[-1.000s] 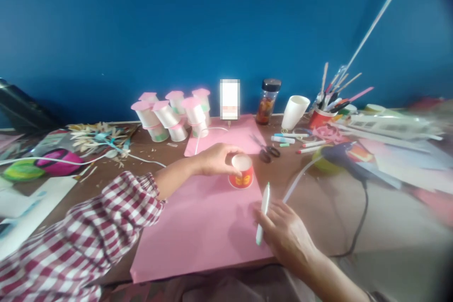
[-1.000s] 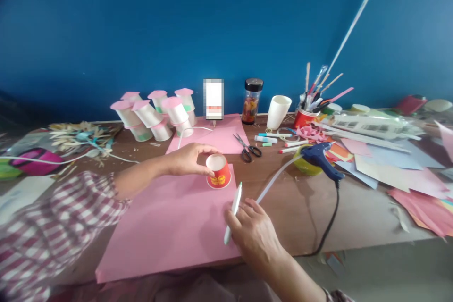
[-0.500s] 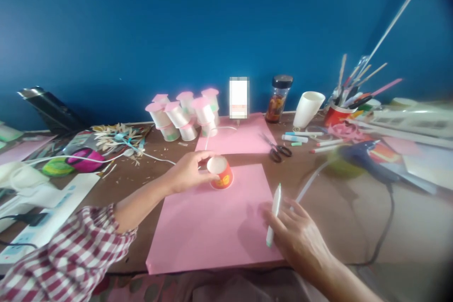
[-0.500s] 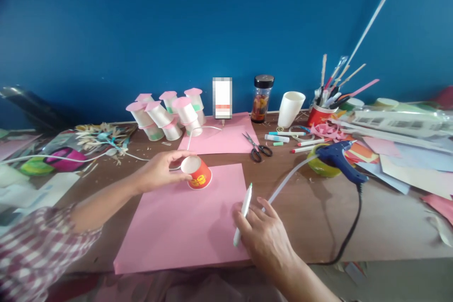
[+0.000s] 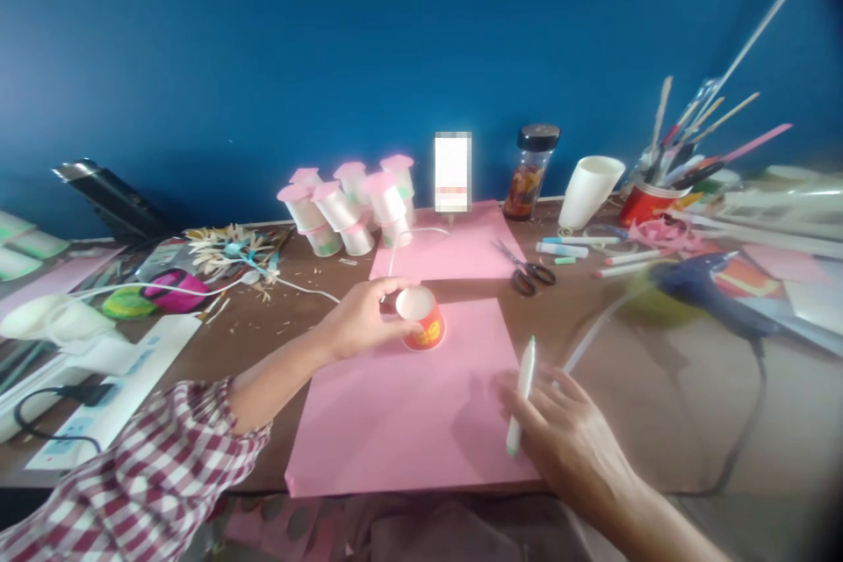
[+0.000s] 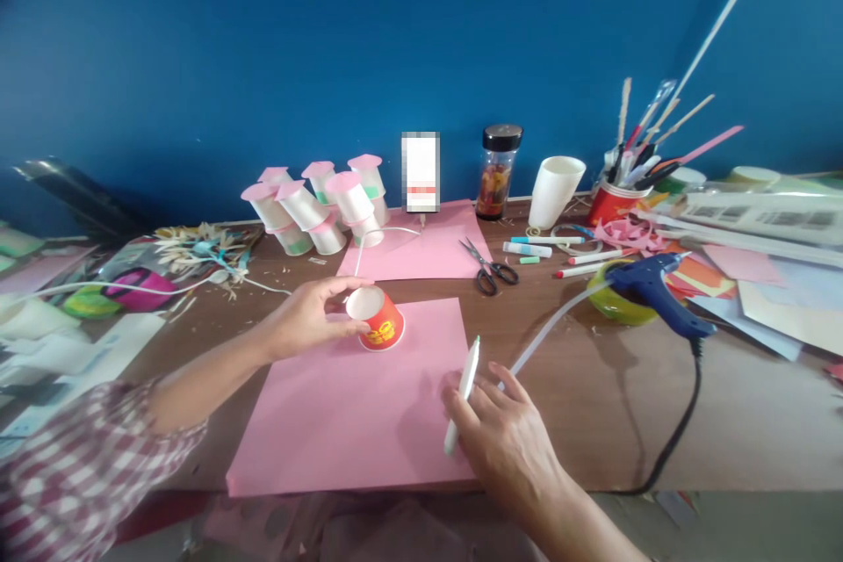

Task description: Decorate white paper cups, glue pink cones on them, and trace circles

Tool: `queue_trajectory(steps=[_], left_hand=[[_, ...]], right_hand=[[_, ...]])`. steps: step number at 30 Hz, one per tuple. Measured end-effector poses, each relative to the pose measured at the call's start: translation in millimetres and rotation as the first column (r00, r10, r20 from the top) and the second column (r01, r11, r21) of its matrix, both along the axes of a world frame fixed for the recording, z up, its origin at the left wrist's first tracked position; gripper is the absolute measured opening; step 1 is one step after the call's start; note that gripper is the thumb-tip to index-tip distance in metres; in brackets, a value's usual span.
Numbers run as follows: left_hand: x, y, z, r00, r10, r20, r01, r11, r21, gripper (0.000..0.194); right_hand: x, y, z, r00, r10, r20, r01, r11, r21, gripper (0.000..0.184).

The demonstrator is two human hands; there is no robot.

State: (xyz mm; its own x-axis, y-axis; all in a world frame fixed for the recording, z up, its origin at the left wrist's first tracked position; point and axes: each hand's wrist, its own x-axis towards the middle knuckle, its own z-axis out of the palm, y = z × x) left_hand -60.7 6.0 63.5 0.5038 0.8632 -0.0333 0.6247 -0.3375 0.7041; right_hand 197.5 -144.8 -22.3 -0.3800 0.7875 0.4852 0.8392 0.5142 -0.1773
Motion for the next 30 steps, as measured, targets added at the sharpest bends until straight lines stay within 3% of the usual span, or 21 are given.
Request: queue_trajectory(steps=[5, 13, 19, 23, 27, 30], left_hand=[[-0.4, -1.5, 0.5, 1.0, 0.011, -0.015, -0.011, 1.0, 0.013, 0.065], [1.9, 9.6, 9.8, 0.996, -0.08, -0.047, 0.078, 0.996, -0.035, 0.06], [1.7, 6.1, 6.1, 0.996, -0.083, -0.022, 0.082, 0.996, -0.032, 0.059], [3.8, -9.5, -6.5, 0.999, -0.008, 0.044, 0.005, 0.998, 0.06, 0.055], [8.6, -23.0, -29.4, 0.994, 0.058, 0.089, -0.076, 0.975, 0.207, 0.065], [9.9, -27.3, -46.2, 0.986, 0.081, 0.143, -0.112, 0.968, 0.226, 0.07]], right_hand=[[1.1, -0.2, 1.5, 1.0, 0.013, 0.011, -0.013, 1.0, -0.007, 0.028], [3.2, -1.8, 5.9, 0.999, 0.027, 0.045, -0.026, 1.0, -0.017, 0.036], [2.5, -1.5, 7.5, 0.998, 0.03, 0.054, -0.03, 1.0, -0.001, 0.036], [2.3, -0.6, 5.3, 0.999, 0.016, 0.051, -0.017, 1.0, 0.018, 0.036], [1.3, 0.8, 3.9, 1.0, 0.014, 0.018, -0.015, 0.999, 0.041, 0.029], [0.4, 1.7, 3.4, 1.0, 0.016, 0.006, -0.016, 0.999, 0.044, 0.028]])
